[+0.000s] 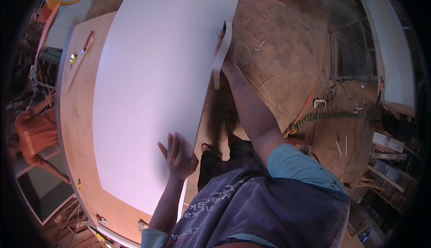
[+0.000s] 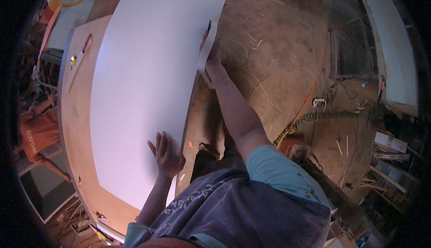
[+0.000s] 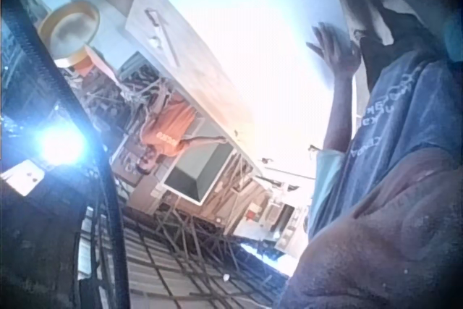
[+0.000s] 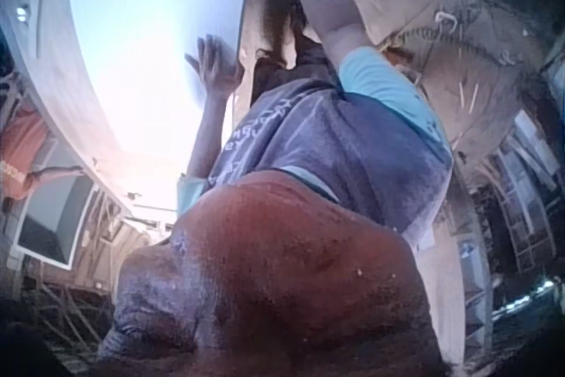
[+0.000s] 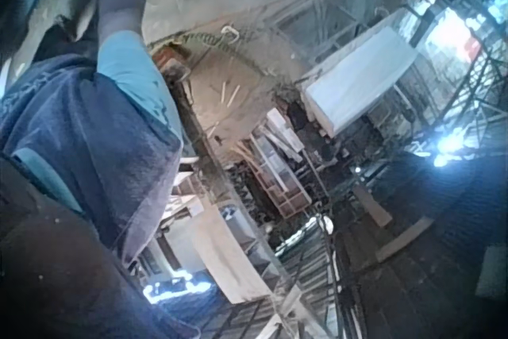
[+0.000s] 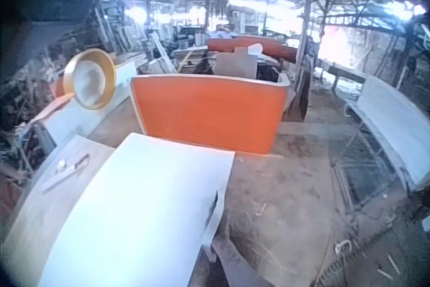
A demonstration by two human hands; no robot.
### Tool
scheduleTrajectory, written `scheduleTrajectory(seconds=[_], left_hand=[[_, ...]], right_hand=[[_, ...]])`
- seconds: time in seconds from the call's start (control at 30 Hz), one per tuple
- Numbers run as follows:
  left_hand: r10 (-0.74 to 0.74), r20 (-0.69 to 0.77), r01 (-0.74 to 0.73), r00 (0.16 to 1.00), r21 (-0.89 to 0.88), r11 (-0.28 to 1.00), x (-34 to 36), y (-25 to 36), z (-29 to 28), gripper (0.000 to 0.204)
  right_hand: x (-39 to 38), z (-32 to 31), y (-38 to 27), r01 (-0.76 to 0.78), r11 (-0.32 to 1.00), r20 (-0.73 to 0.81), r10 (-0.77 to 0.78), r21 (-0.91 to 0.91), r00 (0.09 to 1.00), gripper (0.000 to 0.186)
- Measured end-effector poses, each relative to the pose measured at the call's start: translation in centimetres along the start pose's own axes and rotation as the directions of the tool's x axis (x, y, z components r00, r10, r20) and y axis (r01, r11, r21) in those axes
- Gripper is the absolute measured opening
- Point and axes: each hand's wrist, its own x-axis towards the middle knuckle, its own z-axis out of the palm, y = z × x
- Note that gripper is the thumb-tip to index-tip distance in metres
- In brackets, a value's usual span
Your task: The person trims the excess edges of a white laminate sheet applied to a wooden board using a handheld cutter.
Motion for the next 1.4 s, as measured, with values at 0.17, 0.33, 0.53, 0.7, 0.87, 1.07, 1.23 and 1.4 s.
scheduleTrajectory(seconds=[0.17, 0.33, 0.53, 0.7, 0.87, 1.07, 1.23, 1.4], left_hand=[[-0.037, 0.025, 0.038, 0.999, -0.027, 0.999, 0.3, 0.2, -0.1, 0.068], [-0.066, 0.034, 0.066, 0.997, -0.012, 0.998, 0.2, 0.2, -0.3, 0.066], [-0.052, 0.066, 0.052, 0.996, 0.006, 0.999, 0.7, 0.2, -0.2, 0.066], [-0.079, 0.109, 0.082, 0.991, -0.017, 0.997, 0.2, 0.0, -0.6, 0.070], [-0.069, 0.110, 0.078, 0.992, -0.081, 0.994, 0.1, -0.4, -0.6, 0.077], [-0.042, 0.117, 0.048, 0.992, -0.052, 0.997, -0.2, -0.7, -0.3, 0.082], [-0.043, 0.117, 0.046, 0.992, -0.027, 0.999, -0.6, -1.0, 0.2, 0.085], [-0.035, 0.115, 0.035, 0.993, 0.000, 0.999, -0.4, -1.1, -0.1, 0.084]], right_hand=[[2.6, -0.2, 2.5, 0.103, 0.985, 0.055, -0.097, -0.140, 0.994, 0.047], [2.1, -0.4, 0.2, -0.087, 0.955, 0.281, 0.170, -0.285, 0.945, 0.044], [2.7, -0.8, 0.4, -0.197, 0.917, 0.277, 0.301, -0.346, 0.913, 0.049], [2.6, -0.2, 0.0, -0.236, 0.953, 0.247, 0.278, -0.188, 0.928, 0.052], [2.7, 0.2, 0.3, -0.324, 0.931, 0.194, 0.353, -0.167, 0.915, 0.052], [2.8, 0.4, 1.4, -0.251, 0.940, 0.150, 0.289, -0.232, 0.945, 0.048], [3.1, 0.7, -0.1, -0.228, 0.970, 0.094, 0.236, -0.090, 0.967, 0.052], [3.2, 0.6, -0.7, -0.253, 0.967, 0.142, 0.256, -0.041, 0.956, 0.055]])
